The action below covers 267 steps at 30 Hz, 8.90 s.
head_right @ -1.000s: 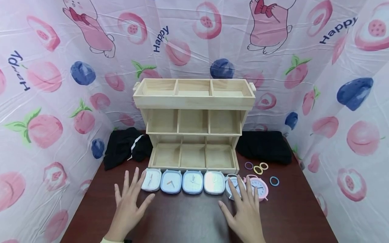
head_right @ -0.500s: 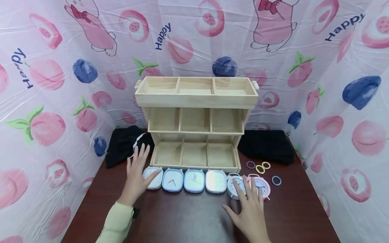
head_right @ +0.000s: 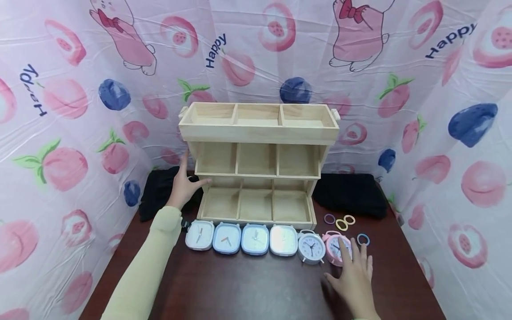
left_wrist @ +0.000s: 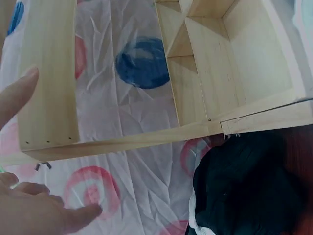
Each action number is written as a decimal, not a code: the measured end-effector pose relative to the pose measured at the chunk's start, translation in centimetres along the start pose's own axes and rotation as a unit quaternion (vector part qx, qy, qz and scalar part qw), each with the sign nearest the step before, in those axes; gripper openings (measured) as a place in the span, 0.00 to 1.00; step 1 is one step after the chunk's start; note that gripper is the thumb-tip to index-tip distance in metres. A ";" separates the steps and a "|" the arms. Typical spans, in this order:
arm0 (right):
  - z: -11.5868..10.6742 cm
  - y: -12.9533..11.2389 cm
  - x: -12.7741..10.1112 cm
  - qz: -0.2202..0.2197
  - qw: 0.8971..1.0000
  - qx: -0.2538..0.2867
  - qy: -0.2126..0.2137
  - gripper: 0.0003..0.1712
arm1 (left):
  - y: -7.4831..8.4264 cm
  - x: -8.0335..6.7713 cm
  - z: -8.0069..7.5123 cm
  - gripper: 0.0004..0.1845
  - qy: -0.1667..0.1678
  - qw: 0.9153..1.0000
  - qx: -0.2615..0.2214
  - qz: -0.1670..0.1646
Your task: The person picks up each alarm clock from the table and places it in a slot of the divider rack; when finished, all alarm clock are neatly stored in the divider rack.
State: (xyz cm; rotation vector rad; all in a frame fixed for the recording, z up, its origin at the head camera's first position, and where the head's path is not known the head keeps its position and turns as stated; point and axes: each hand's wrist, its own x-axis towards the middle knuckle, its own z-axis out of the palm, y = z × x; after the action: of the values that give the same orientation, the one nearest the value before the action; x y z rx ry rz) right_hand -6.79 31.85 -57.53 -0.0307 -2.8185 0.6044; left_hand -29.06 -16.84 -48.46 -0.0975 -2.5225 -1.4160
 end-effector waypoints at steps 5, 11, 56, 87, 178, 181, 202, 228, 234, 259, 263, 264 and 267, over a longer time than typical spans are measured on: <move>0.0 1.3 1.8 0.033 0.998 0.006 -0.051 0.64 | -0.3 1.1 0.0 0.67 -0.006 0.999 -0.047 0.008; 0.5 2.9 3.4 0.045 0.993 0.019 -0.104 0.62 | -0.6 1.4 0.4 0.65 -0.013 0.992 -0.121 0.028; 0.0 -3.6 9.2 0.063 0.968 0.189 0.151 0.42 | -0.9 1.2 1.0 0.65 -0.022 0.989 -0.149 0.008; 8.2 -7.3 17.1 -0.008 0.998 0.047 -0.048 0.26 | -1.1 1.2 1.1 0.63 -0.015 0.991 -0.135 0.005; 4.9 -9.6 8.3 -0.062 0.968 0.198 0.140 0.37 | -0.9 1.7 0.5 0.63 -0.010 0.993 -0.120 0.017; 5.9 -11.4 10.0 -0.080 0.968 0.207 0.115 0.36 | -1.0 1.6 0.5 0.63 -0.007 0.992 -0.122 0.019; 12.1 -16.5 17.7 -0.136 0.987 0.042 -0.069 0.28 | -1.0 1.2 1.0 0.64 -0.009 0.992 -0.123 0.015; 11.4 -15.7 15.8 -0.146 0.984 0.079 -0.071 0.16 | -1.3 1.4 1.0 0.63 -0.013 0.991 -0.133 0.016; 9.1 -13.9 12.8 -0.140 0.985 0.092 -0.032 0.15 | -1.4 1.5 1.0 0.64 -0.011 0.991 -0.132 0.018; 9.0 -6.9 4.6 -0.188 0.981 0.041 0.008 0.38 | -1.2 1.4 1.0 0.64 -0.013 0.991 -0.136 0.013; 8.5 -6.6 3.9 -0.172 0.984 0.043 -0.011 0.41 | -1.2 1.3 1.0 0.64 -0.012 0.990 -0.138 0.014; 8.4 -6.6 3.8 -0.161 0.986 0.043 -0.022 0.41 | -1.2 1.3 1.0 0.64 -0.011 0.990 -0.139 0.015; 7.9 -6.4 3.1 -0.130 0.989 0.047 -0.050 0.42 | -1.2 1.3 1.0 0.64 -0.010 0.990 -0.136 0.018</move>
State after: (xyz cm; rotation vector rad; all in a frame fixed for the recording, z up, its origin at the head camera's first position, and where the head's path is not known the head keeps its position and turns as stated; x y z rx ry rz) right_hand -11.62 23.08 -61.08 0.3888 -2.8185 0.6917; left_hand -30.75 -16.67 -49.60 -0.2056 -2.3151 -1.7438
